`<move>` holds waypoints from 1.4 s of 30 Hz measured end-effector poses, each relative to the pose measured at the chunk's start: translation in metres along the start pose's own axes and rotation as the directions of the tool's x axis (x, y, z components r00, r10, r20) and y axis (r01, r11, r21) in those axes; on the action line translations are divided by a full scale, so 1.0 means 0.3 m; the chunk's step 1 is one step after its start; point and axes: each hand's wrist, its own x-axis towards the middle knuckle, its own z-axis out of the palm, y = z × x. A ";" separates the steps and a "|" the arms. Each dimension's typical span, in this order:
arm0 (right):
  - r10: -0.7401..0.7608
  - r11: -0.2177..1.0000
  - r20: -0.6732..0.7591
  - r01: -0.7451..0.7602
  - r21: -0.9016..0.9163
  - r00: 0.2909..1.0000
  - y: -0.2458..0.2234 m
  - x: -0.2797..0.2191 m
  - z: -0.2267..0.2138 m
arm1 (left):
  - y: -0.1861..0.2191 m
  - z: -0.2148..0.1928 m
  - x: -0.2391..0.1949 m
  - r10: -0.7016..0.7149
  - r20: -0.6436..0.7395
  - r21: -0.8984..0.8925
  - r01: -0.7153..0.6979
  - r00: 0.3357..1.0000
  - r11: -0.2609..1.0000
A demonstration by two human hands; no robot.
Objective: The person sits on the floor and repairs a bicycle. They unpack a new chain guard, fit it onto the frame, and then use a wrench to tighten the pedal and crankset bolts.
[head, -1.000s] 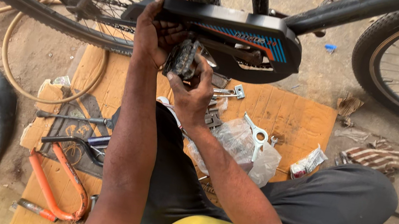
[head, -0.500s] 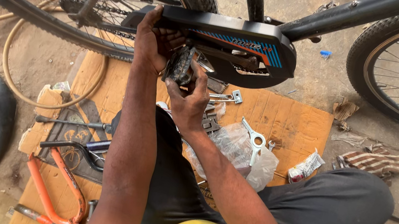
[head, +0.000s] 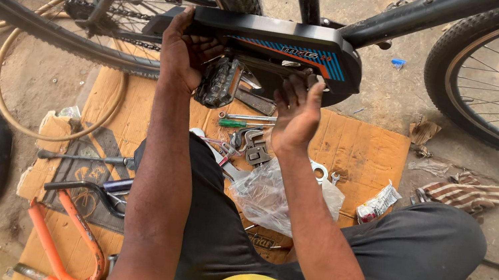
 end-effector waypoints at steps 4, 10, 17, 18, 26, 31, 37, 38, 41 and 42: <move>-0.274 0.872 0.620 0.462 -0.162 0.735 -0.055 -0.213 0.071 | 0.015 0.012 0.000 -0.042 -0.012 0.011 0.042 0.999 0.999; 0.066 0.767 0.951 0.595 -0.242 0.303 -0.016 -0.451 0.161 | 0.024 0.020 0.001 -0.008 0.087 -0.055 0.013 0.996 0.998; 0.150 0.623 0.876 0.643 -0.445 0.459 0.042 -0.365 0.113 | 0.012 0.018 -0.011 0.002 0.037 -0.017 -0.002 0.999 1.000; 0.138 0.630 0.872 0.638 -0.443 0.469 0.052 -0.362 0.104 | 0.010 0.022 -0.018 0.022 0.045 -0.020 -0.022 0.999 1.000; 0.118 0.643 0.843 0.607 -0.467 0.524 0.080 -0.374 0.079 | 0.009 0.027 -0.020 0.030 0.018 -0.015 -0.030 0.999 0.999; 0.105 0.621 0.831 0.617 -0.483 0.546 0.076 -0.389 0.075 | -0.014 0.003 -0.002 0.017 -0.023 -0.028 -0.018 1.000 0.999; 0.065 0.619 0.814 0.617 -0.486 0.577 0.103 -0.362 0.057 | -0.014 0.012 0.001 -0.004 -0.032 0.022 0.004 0.999 1.000; 0.078 0.622 0.805 0.603 -0.500 0.588 0.110 -0.359 0.049 | -0.013 0.019 -0.007 0.024 -0.072 0.069 -0.019 0.997 0.997; -0.001 0.608 0.724 0.575 -0.547 0.690 0.146 -0.341 0.016 | -0.007 0.035 -0.032 0.094 -0.168 0.153 -0.068 0.981 0.986; 0.064 0.675 0.607 0.413 -0.611 0.792 0.161 -0.330 0.005 | -0.002 0.037 -0.040 0.104 -0.187 0.144 -0.077 0.977 0.987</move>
